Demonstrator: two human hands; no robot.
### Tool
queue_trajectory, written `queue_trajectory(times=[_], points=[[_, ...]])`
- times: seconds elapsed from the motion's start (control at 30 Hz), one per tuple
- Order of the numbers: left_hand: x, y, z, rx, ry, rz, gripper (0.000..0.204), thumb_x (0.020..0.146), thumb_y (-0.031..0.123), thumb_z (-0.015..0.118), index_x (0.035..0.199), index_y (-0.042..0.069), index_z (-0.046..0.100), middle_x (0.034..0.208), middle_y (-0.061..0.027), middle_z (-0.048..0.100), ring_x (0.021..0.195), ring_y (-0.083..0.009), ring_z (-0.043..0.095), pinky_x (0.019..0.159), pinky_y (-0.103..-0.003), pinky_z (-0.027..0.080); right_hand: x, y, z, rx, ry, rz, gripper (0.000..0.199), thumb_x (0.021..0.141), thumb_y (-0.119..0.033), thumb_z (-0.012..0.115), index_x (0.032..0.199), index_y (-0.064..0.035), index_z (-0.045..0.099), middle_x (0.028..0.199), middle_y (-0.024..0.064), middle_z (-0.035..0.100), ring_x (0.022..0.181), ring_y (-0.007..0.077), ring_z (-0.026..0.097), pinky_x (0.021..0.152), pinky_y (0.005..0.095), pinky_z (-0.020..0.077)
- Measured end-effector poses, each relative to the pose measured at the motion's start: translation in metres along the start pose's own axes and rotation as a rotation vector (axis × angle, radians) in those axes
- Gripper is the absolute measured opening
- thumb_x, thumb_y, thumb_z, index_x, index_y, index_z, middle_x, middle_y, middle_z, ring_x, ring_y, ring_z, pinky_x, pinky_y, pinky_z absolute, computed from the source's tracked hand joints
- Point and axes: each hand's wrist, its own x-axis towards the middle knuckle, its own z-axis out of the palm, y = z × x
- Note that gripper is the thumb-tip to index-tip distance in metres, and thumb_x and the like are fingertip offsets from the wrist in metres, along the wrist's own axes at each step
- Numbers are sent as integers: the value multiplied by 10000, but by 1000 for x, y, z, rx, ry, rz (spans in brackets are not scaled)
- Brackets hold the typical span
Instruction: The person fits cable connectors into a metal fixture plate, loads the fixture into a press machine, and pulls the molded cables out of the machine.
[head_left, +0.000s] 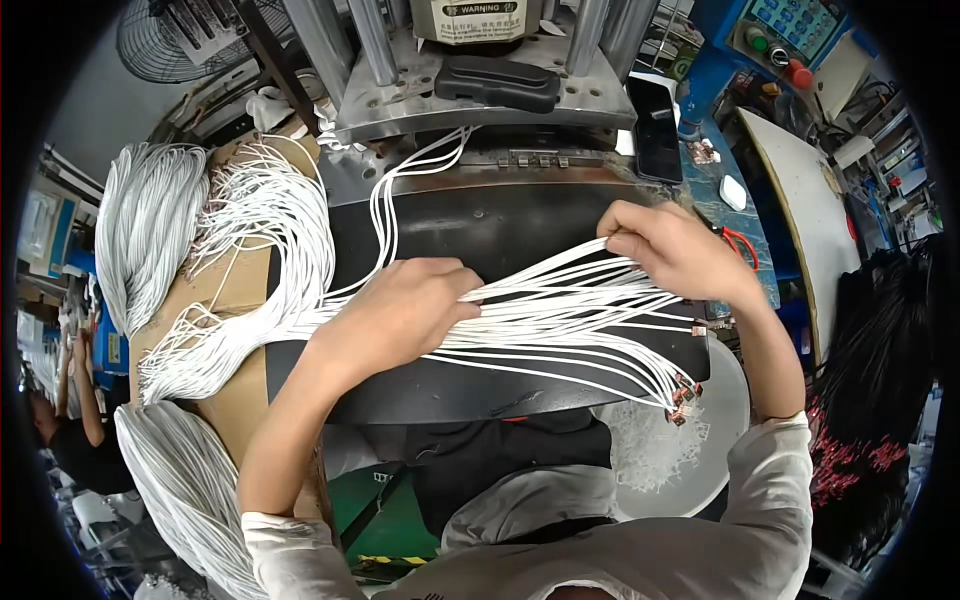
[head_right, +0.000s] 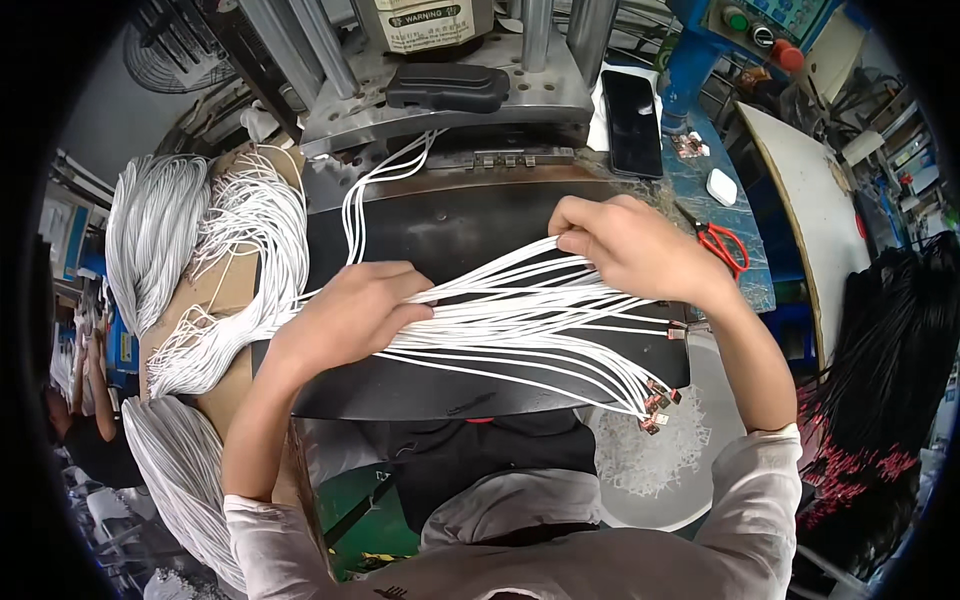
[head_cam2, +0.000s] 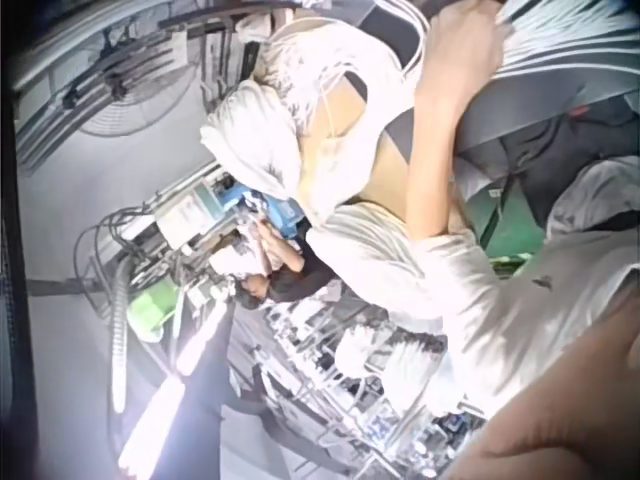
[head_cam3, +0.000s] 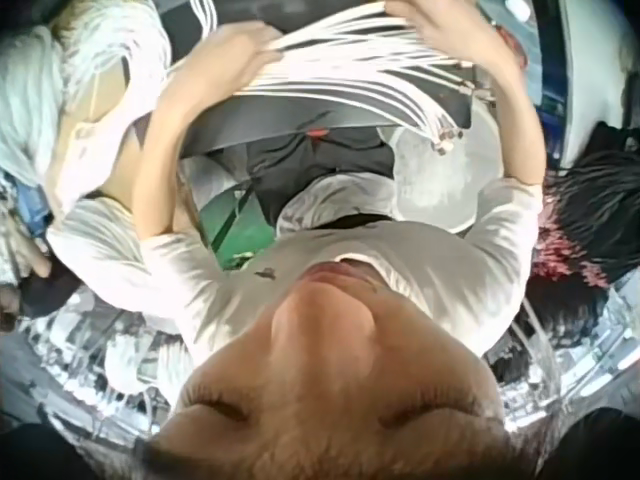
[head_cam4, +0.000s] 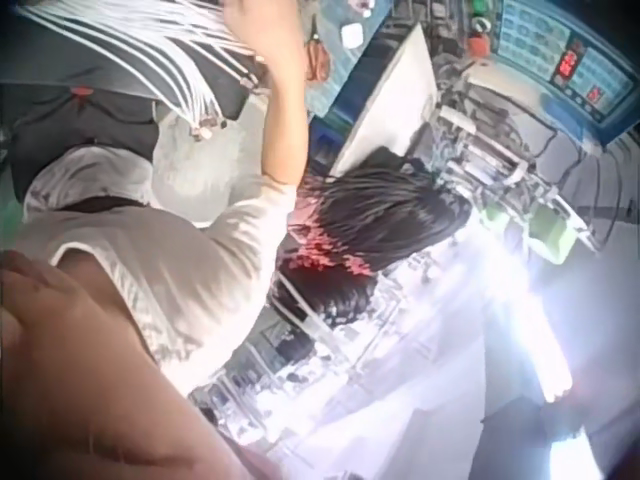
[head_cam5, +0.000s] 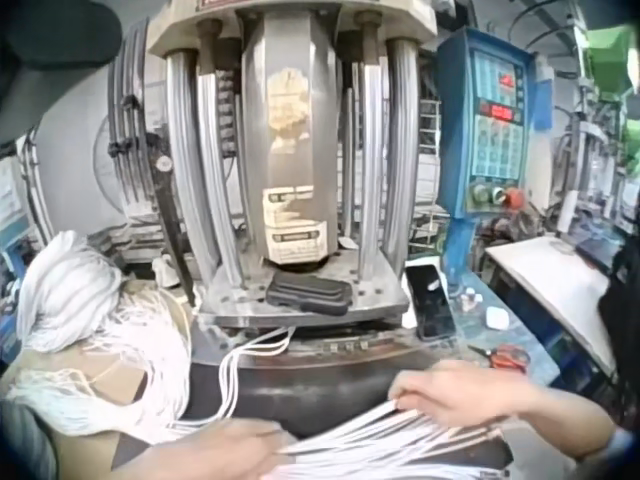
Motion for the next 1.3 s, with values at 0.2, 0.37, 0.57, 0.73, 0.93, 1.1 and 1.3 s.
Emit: queue_trajectory(times=[0.2, 0.37, 0.57, 0.73, 0.93, 1.1, 1.3], points=[[-9, 2, -8, -516, 375, -201, 249, 899, 175, 699, 1031, -35, 686, 807, -131, 666, 688, -207, 642, 632, -307, 500, 24, -13, 21, 231, 125, -484, 156, 931, -133, 635, 1005, -3, 588, 735, 62, 617, 611, 187, 553, 616, 325, 452], [-17, -3, -13, -557, 600, -327, 228, 919, 173, 688, 1021, -30, 695, 734, -86, 649, 657, -102, 577, 604, -274, 463, -2, -13, -10, 362, -33, -16, 165, 964, -148, 621, 1008, 7, 587, 745, 32, 603, 616, 103, 552, 575, 278, 457], [21, -4, -18, -432, 315, -302, 248, 926, 201, 676, 999, -35, 695, 738, -69, 651, 642, -85, 544, 592, -254, 439, -52, 5, -52, 384, 24, 229, 179, 980, -155, 609, 1057, 5, 586, 754, 33, 603, 688, 96, 621, 571, 252, 477], [55, 5, -18, -690, 74, -66, 212, 884, 164, 674, 943, -38, 698, 714, -99, 641, 616, -110, 552, 584, -267, 446, -58, 22, -64, 25, 9, -127, 252, 952, -168, 654, 1130, 3, 604, 834, 43, 634, 850, 130, 661, 673, 265, 504], [61, 9, -14, -366, 468, 91, 164, 825, 109, 671, 916, -22, 707, 743, -110, 667, 616, -138, 568, 598, -282, 468, -32, 10, -24, 150, 86, -198, 395, 883, -194, 743, 1211, -8, 625, 966, 78, 672, 935, 166, 648, 813, 314, 511], [59, -4, -12, -418, 588, -80, 166, 858, 125, 670, 919, -24, 713, 697, -58, 627, 596, -109, 528, 563, -266, 435, -46, 26, -59, 413, -166, 218, 496, 893, -242, 730, 1281, 22, 569, 1111, 116, 686, 1031, 178, 650, 862, 303, 517], [116, 80, 34, -1444, -337, 64, 268, 989, 216, 605, 1064, -41, 613, 701, 29, 512, 595, -49, 415, 516, -236, 327, -52, 75, -68, 568, -18, -166, 528, 963, -376, 610, 1301, 27, 559, 1221, 142, 633, 1117, 201, 598, 931, 341, 476]])
